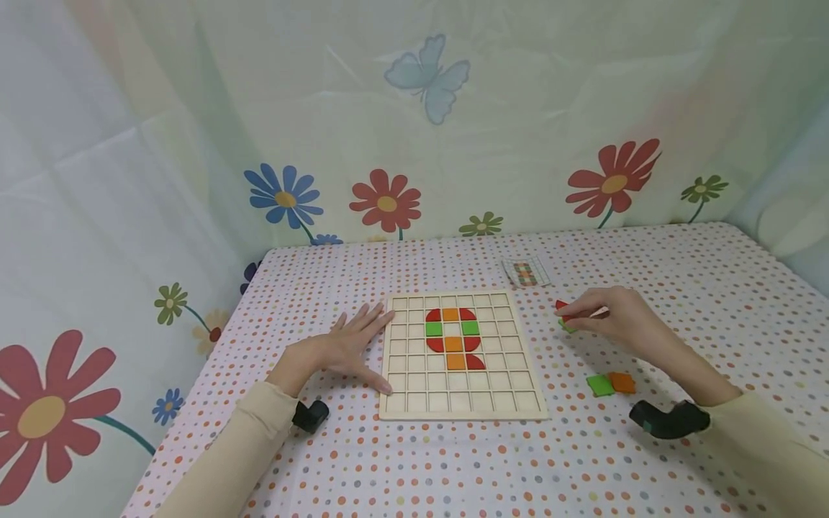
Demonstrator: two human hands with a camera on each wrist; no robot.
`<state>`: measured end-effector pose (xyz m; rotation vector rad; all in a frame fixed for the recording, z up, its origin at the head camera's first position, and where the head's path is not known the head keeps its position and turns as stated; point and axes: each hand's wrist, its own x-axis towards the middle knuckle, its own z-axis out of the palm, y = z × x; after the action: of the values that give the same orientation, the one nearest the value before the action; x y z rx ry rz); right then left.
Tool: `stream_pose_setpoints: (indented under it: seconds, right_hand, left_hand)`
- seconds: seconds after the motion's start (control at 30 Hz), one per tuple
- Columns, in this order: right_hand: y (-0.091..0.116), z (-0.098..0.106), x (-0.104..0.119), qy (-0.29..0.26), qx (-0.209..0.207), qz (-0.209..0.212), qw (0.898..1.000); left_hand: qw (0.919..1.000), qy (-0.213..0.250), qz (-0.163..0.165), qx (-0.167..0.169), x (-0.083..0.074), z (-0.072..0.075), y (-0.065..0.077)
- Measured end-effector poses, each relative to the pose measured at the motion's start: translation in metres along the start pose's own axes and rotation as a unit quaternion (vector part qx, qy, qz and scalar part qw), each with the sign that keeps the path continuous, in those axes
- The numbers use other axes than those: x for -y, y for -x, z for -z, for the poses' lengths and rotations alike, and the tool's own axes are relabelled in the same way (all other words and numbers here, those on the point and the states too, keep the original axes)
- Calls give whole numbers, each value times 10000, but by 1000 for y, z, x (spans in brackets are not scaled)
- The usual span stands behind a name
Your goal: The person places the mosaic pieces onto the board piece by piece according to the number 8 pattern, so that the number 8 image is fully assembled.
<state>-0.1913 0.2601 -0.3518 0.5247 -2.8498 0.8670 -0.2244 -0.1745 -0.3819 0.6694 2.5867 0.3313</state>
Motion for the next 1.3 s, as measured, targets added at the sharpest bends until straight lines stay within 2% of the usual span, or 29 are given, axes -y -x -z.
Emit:
stream_pose_setpoints:
  seconds: [0.33, 0.53, 0.8, 1.03, 1.3]
  right_hand:
    - [-25, -30, 55, -633, 698, 692, 9931]
    - [-37, -49, 76, -728, 976, 1028, 9872]
    - [-50, -79, 93, -971, 1534, 1372, 9738]
    - [-54, -97, 102, -952, 1557, 1892, 9648]
    - [-56, -105, 104, -1010, 1535, 1821, 9660]
  left_hand:
    - [9999, -108, 111, 12, 0, -1, 0]
    - [10000, -29, 71, -3, -1, 0, 1]
    - [10000, 20, 25, 46, -1, 2, 2]
    - [10000, 25, 3, 12, -2, 2, 3]
    - [10000, 10, 8, 31, -2, 2, 2]
